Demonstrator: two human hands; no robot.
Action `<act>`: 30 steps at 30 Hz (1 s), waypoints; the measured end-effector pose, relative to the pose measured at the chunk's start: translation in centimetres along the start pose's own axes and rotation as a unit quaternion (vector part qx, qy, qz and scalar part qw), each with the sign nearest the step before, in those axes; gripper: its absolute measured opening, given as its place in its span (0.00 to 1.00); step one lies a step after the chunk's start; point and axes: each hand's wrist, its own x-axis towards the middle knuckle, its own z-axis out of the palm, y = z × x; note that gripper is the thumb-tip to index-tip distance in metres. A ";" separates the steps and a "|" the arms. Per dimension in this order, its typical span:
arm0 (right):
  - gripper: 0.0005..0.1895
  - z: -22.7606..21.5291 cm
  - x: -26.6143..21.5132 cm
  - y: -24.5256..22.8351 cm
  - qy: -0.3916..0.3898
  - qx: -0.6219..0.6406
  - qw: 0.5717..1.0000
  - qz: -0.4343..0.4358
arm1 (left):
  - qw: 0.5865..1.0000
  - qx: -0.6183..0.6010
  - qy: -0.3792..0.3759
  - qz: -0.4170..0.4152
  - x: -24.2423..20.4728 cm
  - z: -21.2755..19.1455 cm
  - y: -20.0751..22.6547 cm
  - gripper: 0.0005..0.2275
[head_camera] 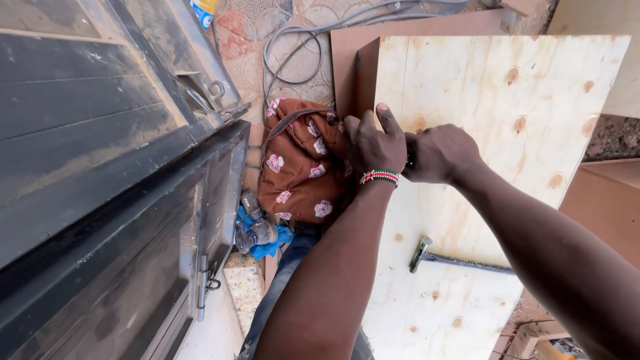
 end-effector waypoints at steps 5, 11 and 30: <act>0.27 0.5 0.3 0.5 0.001 -0.027 1.000 -0.002 | 1.000 0.001 -0.001 0.001 0.1 0.3 0.0 0.29; 0.28 0.5 1.0 0.1 0.002 -0.044 0.999 0.016 | 1.000 -0.018 -0.001 -0.005 1.1 1.8 -0.8 0.30; 0.16 12.8 -2.1 -3.2 0.230 0.188 0.954 0.027 | 0.947 -0.092 -0.303 -0.060 0.5 -5.9 -15.7 0.46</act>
